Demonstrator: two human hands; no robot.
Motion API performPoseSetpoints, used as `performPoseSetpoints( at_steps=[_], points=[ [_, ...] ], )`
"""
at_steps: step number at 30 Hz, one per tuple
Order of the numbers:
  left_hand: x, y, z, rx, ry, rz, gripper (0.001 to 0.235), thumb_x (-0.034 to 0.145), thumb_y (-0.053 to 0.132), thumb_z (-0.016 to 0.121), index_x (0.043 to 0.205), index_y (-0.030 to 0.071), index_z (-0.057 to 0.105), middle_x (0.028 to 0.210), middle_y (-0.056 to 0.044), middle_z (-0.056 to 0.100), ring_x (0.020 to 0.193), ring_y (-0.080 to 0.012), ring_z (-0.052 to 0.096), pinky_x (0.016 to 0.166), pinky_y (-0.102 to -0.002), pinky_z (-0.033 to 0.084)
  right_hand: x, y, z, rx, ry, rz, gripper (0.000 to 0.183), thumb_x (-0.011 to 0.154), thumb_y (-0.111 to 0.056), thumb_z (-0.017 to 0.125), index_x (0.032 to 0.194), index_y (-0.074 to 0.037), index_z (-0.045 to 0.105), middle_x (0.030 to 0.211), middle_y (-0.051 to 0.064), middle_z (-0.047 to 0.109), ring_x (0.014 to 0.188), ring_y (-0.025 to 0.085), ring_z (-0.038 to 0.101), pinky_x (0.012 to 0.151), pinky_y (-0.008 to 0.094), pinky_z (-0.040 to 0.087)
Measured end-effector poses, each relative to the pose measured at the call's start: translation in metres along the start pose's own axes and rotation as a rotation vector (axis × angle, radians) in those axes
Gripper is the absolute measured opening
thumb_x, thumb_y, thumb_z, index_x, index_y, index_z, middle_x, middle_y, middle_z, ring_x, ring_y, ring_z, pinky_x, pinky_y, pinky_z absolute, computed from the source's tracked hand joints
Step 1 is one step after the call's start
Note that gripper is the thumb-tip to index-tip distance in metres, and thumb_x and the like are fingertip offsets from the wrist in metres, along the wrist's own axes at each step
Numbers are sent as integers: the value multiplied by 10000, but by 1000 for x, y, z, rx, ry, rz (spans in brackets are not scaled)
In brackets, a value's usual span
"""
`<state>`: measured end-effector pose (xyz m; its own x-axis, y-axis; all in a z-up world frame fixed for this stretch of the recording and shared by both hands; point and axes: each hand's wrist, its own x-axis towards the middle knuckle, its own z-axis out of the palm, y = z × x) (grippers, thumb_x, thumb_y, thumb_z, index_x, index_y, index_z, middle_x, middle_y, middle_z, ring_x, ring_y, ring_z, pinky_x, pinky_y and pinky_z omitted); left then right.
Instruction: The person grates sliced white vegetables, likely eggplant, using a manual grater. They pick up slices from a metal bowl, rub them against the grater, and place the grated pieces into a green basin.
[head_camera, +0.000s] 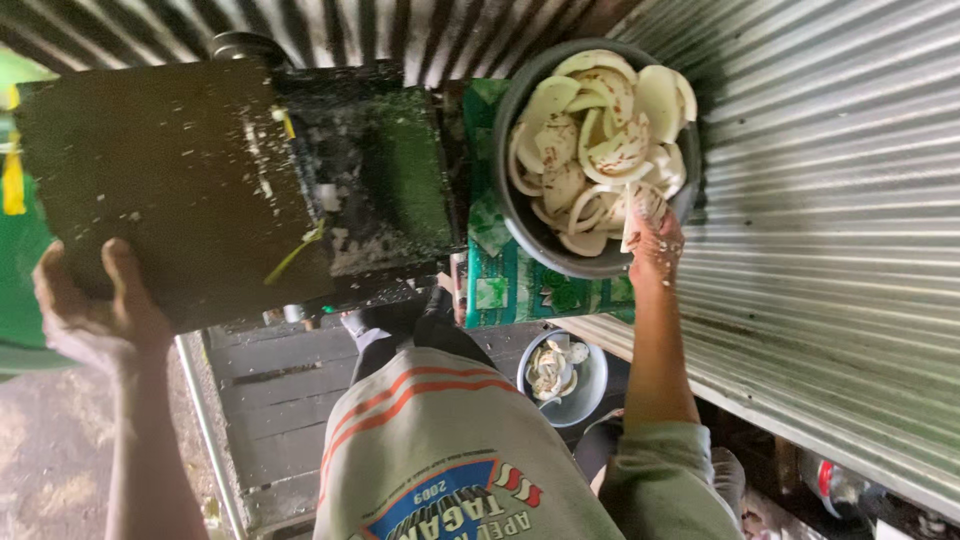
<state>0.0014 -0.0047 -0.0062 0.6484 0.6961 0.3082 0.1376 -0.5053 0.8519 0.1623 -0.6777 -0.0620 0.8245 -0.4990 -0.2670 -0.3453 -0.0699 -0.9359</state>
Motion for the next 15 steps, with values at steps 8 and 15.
performPoseSetpoints(
  at_steps=[8, 15],
  points=[
    [0, -2, -8, 436, -45, 31, 612, 1085, 513, 672, 1349, -38, 649, 1280, -204, 724, 1130, -347, 714, 997, -494, 551, -99, -142, 123, 117, -822, 32, 750, 862, 48, 726, 1556, -100, 486, 1191, 89, 542, 1061, 217, 584, 828, 336, 594],
    [-2, -10, -5, 448, -8, 40, 609, 1072, 525, 681, 1358, -13, 651, 1315, -210, 720, 1151, -350, 730, 961, -491, 599, -166, -173, 252, -506, -1158, -186, 415, 987, -128, 710, 1385, -90, 601, 1011, 200, 753, 767, 187, 670, 616, 301, 539]
  ],
)
